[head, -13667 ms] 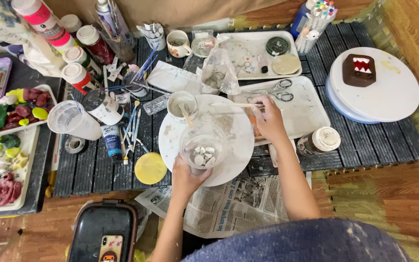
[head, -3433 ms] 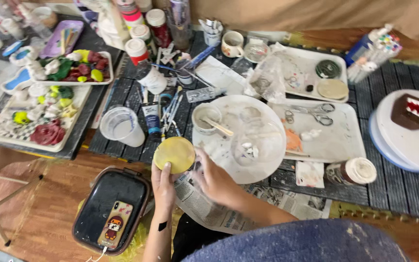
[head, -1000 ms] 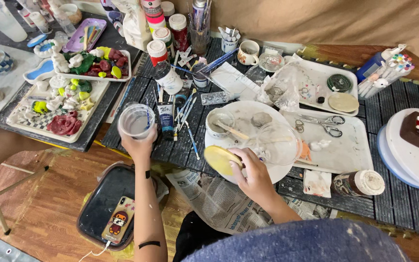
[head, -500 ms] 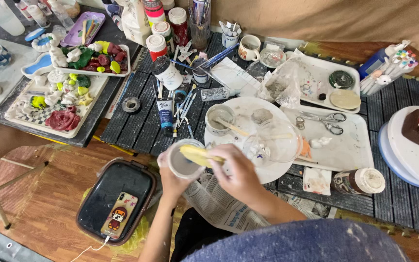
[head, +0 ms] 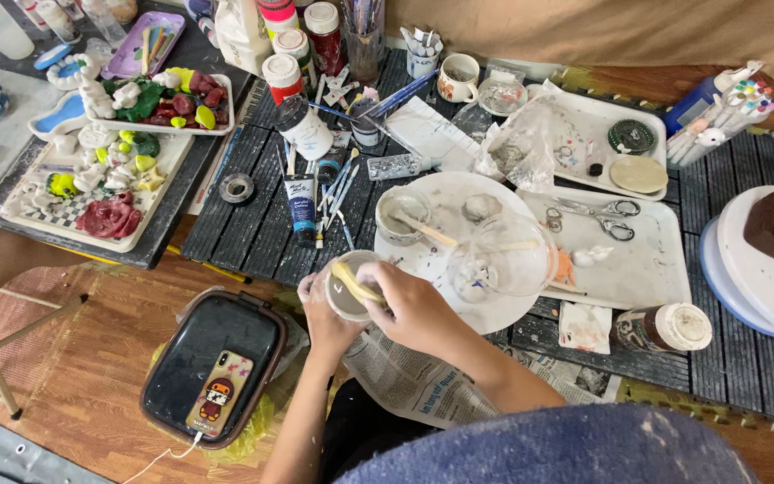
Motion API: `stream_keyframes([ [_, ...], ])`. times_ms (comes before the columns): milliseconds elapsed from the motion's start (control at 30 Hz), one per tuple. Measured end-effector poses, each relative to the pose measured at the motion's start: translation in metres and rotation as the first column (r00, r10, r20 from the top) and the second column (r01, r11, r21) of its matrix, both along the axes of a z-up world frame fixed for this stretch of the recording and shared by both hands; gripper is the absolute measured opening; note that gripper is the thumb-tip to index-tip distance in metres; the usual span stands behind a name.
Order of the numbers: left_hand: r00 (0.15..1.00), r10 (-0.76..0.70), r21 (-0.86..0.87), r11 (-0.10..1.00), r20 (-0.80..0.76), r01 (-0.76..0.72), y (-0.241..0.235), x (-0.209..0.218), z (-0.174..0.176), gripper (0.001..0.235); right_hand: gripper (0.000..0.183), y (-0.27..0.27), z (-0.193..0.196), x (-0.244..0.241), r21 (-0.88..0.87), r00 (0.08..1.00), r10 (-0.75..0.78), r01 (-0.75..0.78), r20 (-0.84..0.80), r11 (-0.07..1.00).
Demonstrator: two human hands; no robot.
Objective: The person kneads and shapes a piece of clay on a white plate, then places it into a clear plastic container. They repeat this process with additional pieces of clay, organizing them in the container.
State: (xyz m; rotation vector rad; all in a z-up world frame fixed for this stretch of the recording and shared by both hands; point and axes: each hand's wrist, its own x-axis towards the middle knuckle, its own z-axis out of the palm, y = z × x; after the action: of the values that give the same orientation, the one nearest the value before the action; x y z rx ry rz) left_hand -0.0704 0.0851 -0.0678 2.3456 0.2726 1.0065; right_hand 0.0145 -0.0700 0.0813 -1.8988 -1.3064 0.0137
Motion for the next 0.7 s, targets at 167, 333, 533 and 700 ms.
stream_keyframes([
  [167,0.998,-0.038,0.010,0.999,-0.045,0.038,-0.007,0.004,-0.004,0.089,0.043,0.003,-0.016,-0.003,-0.115,0.999,0.033,-0.032,0.009,0.993],
  [333,0.995,-0.100,-0.022,0.995,0.007,0.100,-0.010,0.004,0.004,0.089,0.034,0.016,-0.057,0.005,-0.207,0.997,-0.055,0.063,0.048,0.976],
  [533,0.993,-0.117,-0.049,0.992,0.001,0.117,-0.008,0.003,0.015,0.086,0.028,0.035,-0.078,0.018,-0.432,0.994,-0.082,0.104,0.070,0.896],
  [700,0.995,-0.101,-0.061,0.993,-0.029,0.099,-0.010,0.003,0.019,0.085,0.025,0.035,-0.058,0.012,-0.456,0.994,-0.080,0.103,0.070,0.884],
])
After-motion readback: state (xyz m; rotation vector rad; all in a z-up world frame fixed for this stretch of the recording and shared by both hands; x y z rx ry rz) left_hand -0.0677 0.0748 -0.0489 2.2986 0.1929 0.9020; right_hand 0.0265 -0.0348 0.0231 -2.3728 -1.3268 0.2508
